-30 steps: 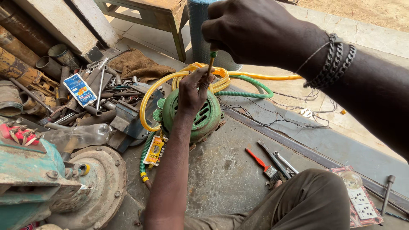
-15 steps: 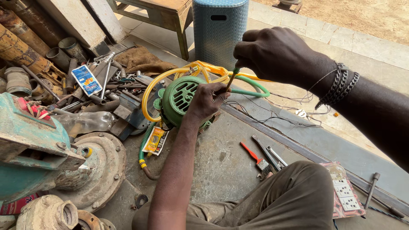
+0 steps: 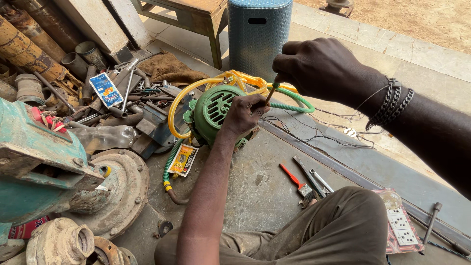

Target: The person sits on the floor of a repair workshop working on a green electric water pump motor. They hold the pump, work on its fan cover and housing with a screwdriver, reposition the pump, and finally set it down and move away.

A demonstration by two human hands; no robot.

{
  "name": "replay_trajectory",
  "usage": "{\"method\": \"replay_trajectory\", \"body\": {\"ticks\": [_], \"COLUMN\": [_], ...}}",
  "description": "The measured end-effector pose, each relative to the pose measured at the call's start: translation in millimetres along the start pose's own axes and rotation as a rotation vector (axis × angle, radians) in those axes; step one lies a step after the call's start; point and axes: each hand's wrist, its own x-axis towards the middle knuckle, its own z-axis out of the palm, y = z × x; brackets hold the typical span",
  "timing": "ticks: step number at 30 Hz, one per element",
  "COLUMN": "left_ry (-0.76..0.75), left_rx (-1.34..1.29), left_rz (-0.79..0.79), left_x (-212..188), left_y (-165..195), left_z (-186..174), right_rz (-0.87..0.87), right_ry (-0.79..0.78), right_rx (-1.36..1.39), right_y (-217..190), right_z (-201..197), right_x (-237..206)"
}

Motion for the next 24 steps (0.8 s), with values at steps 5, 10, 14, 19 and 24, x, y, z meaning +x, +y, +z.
{"method": "replay_trajectory", "body": {"ticks": [5, 10, 14, 19, 24], "left_ry": [-0.010, -0.006, 0.010, 0.025, 0.009], "left_rx": [0.032, 0.056, 0.016, -0.015, -0.025], "left_rz": [-0.002, -0.003, 0.048, 0.001, -0.017], "left_x": [-0.8, -3.6, -5.6, -5.2, -5.2], "left_y": [-0.4, 1.4, 3.3, 8.0, 14.5], "left_z": [-1.7, -4.2, -4.0, -2.7, -6.6], "right_rz": [-0.012, -0.047, 0.094, -0.080, 0.054], "right_ry": [0.019, 0.020, -0.160, 0.110, -0.144], "right_rx": [0.002, 0.022, -0.041, 0.158, -0.106], "right_y": [-0.4, -5.7, -14.1, -17.2, -18.3], "right_z": [1.2, 0.8, -3.6, -14.2, -19.4], "right_x": [-1.9, 0.4, 0.9, -0.6, 5.2]}}
